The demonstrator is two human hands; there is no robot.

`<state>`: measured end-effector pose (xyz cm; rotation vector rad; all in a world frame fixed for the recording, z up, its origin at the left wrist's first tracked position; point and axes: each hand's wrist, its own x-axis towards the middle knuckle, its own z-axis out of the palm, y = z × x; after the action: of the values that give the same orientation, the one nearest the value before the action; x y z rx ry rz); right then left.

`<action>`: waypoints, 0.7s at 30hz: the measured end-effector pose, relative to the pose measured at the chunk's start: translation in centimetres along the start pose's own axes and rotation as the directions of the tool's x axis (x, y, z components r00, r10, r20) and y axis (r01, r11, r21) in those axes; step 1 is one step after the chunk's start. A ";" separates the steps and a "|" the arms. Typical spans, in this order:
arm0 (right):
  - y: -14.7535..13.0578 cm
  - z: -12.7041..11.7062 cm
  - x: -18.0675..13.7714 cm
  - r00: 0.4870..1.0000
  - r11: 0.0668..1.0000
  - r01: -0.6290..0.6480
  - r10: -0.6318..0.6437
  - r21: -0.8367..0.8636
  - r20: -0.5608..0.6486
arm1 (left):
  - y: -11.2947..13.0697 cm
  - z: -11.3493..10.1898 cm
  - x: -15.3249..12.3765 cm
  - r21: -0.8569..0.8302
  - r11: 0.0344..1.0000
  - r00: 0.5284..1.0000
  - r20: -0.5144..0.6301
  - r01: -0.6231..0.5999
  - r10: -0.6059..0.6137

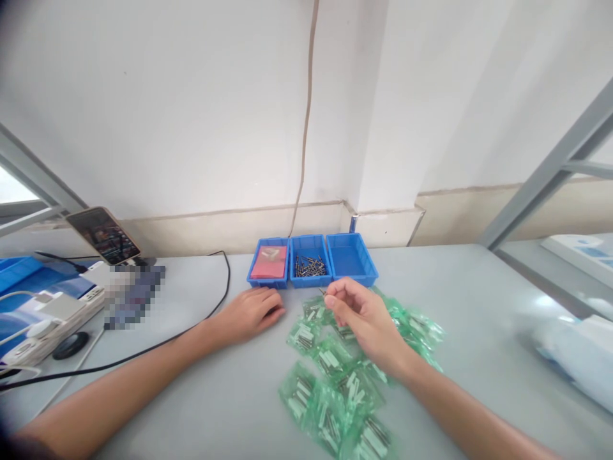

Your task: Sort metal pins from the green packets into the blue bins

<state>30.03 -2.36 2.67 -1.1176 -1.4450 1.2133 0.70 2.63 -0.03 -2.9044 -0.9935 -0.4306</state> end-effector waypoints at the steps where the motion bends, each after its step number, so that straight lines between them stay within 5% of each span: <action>1: 0.0 0.0 0.0 1.000 0.999 -0.019 0.019 0.045 0.002 | 0.0 0.0 0.0 0.003 1.000 1.000 0.002 0.001 -0.001; 13: -0.7 0.0 0.3 0.953 0.799 -0.298 0.225 0.522 0.201 | -0.1 0.2 -0.1 0.006 1.000 1.000 0.003 -0.009 0.009; 17: -0.6 0.0 0.4 0.958 0.808 -0.281 0.208 0.517 0.195 | -0.1 0.2 -0.1 -0.008 1.000 1.000 -0.004 -0.008 0.008; 21: -0.2 0.3 0.2 0.988 0.941 -0.149 0.132 0.304 0.077 | -0.1 0.2 0.0 0.005 1.000 1.000 0.001 -0.010 0.010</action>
<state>29.66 -2.21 2.81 -0.9886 -1.1782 1.5235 0.67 2.74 -0.25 -2.9042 -0.9789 -0.4254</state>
